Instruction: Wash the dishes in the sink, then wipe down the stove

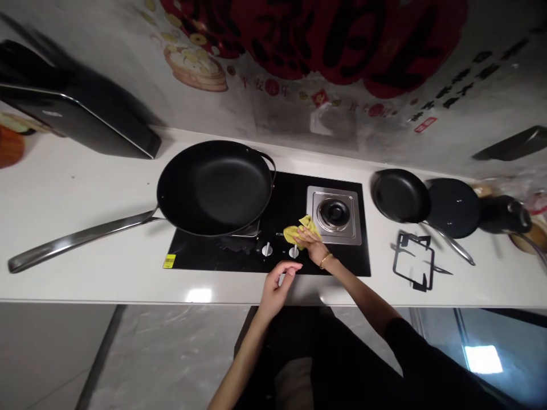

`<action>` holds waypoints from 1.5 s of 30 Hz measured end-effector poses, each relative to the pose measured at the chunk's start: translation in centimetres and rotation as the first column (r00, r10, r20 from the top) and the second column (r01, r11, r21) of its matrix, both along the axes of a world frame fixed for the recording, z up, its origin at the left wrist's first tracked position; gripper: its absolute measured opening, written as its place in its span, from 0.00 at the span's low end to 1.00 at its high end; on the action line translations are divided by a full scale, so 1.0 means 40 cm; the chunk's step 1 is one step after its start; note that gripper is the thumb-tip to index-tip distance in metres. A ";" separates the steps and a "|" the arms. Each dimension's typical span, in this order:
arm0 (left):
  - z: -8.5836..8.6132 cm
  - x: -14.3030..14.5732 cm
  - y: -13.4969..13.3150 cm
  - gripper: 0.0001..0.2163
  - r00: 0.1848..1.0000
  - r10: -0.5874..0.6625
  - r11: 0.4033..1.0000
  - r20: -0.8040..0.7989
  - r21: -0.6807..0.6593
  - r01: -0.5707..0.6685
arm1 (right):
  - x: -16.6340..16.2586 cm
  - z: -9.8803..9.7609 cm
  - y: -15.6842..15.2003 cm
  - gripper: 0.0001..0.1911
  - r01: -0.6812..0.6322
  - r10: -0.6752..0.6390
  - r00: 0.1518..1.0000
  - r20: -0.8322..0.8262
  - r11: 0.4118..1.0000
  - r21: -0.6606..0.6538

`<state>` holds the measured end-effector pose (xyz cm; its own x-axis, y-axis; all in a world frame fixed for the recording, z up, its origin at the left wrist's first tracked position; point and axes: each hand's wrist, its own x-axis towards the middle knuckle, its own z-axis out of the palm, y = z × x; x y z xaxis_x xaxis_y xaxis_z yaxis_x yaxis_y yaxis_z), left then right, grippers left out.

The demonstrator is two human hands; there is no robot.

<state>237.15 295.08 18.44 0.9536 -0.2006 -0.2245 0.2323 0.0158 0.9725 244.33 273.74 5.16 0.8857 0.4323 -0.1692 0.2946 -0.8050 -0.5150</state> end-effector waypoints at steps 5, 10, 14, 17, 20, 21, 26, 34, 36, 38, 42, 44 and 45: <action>0.003 0.000 -0.004 0.16 0.999 -0.037 0.999 0.035 -0.021 0.038 | -0.196 0.025 -0.063 0.37 0.158 -0.160 0.987 0.000 0.976 0.151; 0.004 0.015 -0.021 0.16 0.994 -0.104 0.994 0.038 -0.016 0.104 | -0.186 0.088 -0.107 0.31 0.444 -0.480 0.864 0.151 0.869 0.219; 0.004 0.028 -0.045 0.16 0.986 -0.163 0.987 0.039 -0.005 0.163 | -0.058 0.077 -0.022 0.30 0.451 -0.447 0.892 0.072 0.891 -0.046; 0.003 0.028 -0.049 0.16 0.981 -0.193 0.981 0.030 0.012 0.193 | -0.062 0.043 0.036 0.32 0.377 -0.380 0.925 -0.001 0.919 -0.118; 0.000 0.027 -0.033 0.15 0.986 -0.168 0.985 -0.007 0.025 0.168 | -0.183 0.023 0.007 0.32 0.337 -0.339 0.941 -0.020 0.940 -0.056; -0.002 0.028 -0.024 0.15 0.988 -0.151 0.988 -0.021 0.031 0.152 | -0.234 0.020 -0.027 0.31 0.343 -0.343 0.939 -0.014 0.939 -0.019; -0.025 0.040 0.022 0.16 0.997 -0.041 0.997 -0.062 0.059 0.045 | -0.394 0.003 -0.276 0.27 0.615 -0.638 0.750 0.175 0.770 0.170; -0.059 0.056 0.021 0.16 0.997 0.001 0.999 -0.074 0.046 0.002 | -0.364 -0.069 -0.255 0.26 0.857 -0.801 0.514 0.306 0.497 -0.139; -0.063 0.048 0.013 0.16 0.996 0.001 0.999 -0.084 0.038 0.002 | -0.373 -0.074 -0.135 0.28 0.760 -0.709 0.648 0.278 0.624 -0.180; -0.066 0.038 0.006 0.15 0.995 0.007 0.999 -0.100 0.036 -0.003 | -0.377 -0.081 0.019 0.28 0.633 -0.589 0.773 0.237 0.741 -0.223; -0.064 0.022 0.006 0.15 0.995 -0.003 0.999 -0.095 0.040 0.007 | -0.360 -0.105 0.283 0.26 0.452 -0.420 0.889 0.182 0.867 -0.209; -0.059 0.019 0.011 0.16 0.997 -0.020 0.998 -0.081 0.053 0.024 | -0.355 -0.111 0.302 0.26 0.420 -0.387 0.901 0.196 0.892 -0.169; -0.056 0.017 0.014 0.16 0.997 -0.024 0.998 -0.075 0.063 0.029 | -0.358 -0.110 0.271 0.26 0.428 -0.393 0.895 0.211 0.890 -0.159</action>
